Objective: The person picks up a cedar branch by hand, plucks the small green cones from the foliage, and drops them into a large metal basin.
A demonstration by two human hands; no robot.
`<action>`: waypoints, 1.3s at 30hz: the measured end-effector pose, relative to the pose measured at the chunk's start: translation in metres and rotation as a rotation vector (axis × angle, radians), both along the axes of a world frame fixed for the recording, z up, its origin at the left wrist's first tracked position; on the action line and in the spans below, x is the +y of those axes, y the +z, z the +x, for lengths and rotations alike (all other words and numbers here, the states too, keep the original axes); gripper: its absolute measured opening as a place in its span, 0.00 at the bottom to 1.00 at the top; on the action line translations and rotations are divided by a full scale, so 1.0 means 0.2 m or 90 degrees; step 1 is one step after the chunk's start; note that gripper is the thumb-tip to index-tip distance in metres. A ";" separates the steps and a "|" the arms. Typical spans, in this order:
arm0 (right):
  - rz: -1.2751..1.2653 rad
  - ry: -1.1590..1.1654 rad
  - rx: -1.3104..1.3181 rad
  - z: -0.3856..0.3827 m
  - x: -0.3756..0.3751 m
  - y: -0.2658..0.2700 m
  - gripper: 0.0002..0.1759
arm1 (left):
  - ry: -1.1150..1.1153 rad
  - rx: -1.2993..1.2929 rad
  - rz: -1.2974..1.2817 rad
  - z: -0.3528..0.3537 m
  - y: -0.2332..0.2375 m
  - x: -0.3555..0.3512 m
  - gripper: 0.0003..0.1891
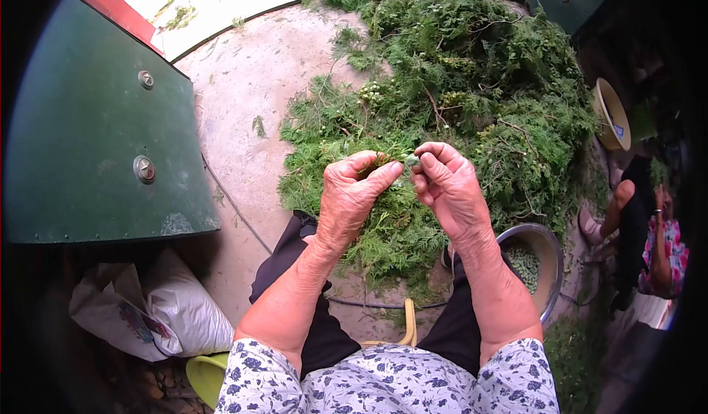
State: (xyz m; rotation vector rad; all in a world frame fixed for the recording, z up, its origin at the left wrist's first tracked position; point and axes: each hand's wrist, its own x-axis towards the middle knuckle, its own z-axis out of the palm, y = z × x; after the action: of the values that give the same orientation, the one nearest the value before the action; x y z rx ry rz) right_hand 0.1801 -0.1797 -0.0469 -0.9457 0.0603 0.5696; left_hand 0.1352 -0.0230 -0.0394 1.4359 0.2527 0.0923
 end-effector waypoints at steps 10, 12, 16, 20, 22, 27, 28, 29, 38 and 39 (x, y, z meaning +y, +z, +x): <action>0.041 0.020 0.047 -0.01 0.00 0.00 0.12 | -0.030 -0.009 -0.030 0.00 -0.01 -0.01 0.06; 0.031 0.034 0.035 0.00 -0.01 -0.02 0.12 | -0.034 -0.003 -0.040 0.01 -0.01 -0.01 0.07; -0.041 0.054 -0.011 -0.02 0.01 0.02 0.12 | -0.084 0.023 -0.020 0.02 -0.04 0.02 0.07; -0.051 0.063 -0.032 -0.01 0.01 0.03 0.13 | -0.113 0.036 -0.028 0.02 -0.02 0.02 0.07; -0.051 0.074 -0.036 -0.01 0.01 0.03 0.13 | -0.115 0.043 -0.063 0.02 -0.02 0.02 0.07; -0.101 0.045 -0.068 -0.01 0.02 0.00 0.08 | -0.089 0.032 -0.051 0.02 -0.04 0.02 0.06; -0.101 0.046 -0.068 -0.02 0.02 0.00 0.08 | -0.077 0.018 -0.006 0.01 -0.04 0.02 0.06; -0.048 0.042 -0.036 -0.02 0.02 -0.02 0.09 | -0.077 0.018 -0.005 0.01 -0.03 0.01 0.06; 0.112 -0.001 0.063 0.01 0.00 0.04 0.11 | -0.018 0.014 0.022 0.02 -0.02 0.00 0.07; 0.115 -0.013 0.060 0.01 0.00 0.05 0.10 | -0.016 0.017 0.035 0.01 -0.03 -0.01 0.07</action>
State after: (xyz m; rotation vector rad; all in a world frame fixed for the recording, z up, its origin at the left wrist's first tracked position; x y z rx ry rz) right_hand 0.1816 -0.1794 -0.0373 -0.7415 0.1002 0.5905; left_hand 0.1382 -0.0248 -0.0450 1.4959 0.2558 0.0590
